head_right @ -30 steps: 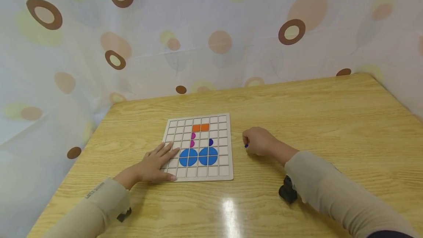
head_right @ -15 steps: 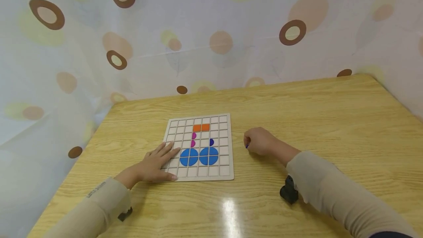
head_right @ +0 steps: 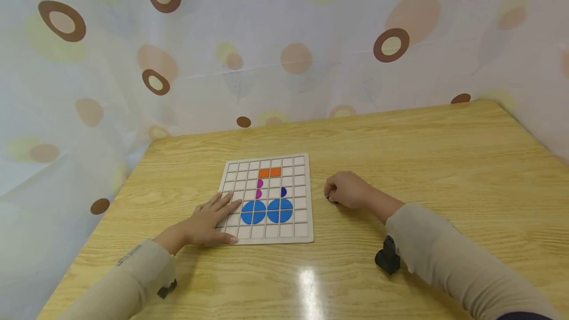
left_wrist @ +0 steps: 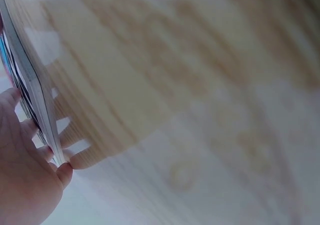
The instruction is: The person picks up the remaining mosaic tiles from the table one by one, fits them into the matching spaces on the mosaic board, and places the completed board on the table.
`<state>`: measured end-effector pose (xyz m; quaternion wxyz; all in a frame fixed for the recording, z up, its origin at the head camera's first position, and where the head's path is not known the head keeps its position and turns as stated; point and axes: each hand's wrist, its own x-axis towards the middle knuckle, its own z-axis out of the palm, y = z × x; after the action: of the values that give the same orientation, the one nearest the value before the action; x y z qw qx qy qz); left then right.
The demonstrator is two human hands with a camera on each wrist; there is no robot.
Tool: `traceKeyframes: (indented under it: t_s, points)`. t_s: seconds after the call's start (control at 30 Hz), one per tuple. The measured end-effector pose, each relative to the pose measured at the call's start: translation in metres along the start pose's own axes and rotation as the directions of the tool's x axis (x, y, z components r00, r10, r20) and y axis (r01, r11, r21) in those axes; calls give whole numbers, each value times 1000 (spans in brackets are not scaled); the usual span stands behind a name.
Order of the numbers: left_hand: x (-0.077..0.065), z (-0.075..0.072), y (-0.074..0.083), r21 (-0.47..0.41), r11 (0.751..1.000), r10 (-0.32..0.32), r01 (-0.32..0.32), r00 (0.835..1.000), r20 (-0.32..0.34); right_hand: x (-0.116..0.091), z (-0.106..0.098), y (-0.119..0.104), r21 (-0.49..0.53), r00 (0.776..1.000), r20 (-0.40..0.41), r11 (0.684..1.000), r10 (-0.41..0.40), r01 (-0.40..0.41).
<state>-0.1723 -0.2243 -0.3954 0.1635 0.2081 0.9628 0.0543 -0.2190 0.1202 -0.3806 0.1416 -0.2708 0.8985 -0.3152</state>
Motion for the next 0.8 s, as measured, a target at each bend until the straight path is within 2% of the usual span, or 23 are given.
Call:
traceKeyframes:
  t_s: [0.37,0.6,0.8]
  points:
    - [0,2,-1,-17,1000,-2,2,1000,6,13,9,0,37,996,-74,998,-52,54]
    - [0,4,-2,-13,1000,-6,6,1000,-2,23,12,-5,140,994,-106,990,28,-13]
    - [-1,1,-1,-11,1000,-2,2,1000,-3,32,15,-8,214,988,-145,976,60,-28]
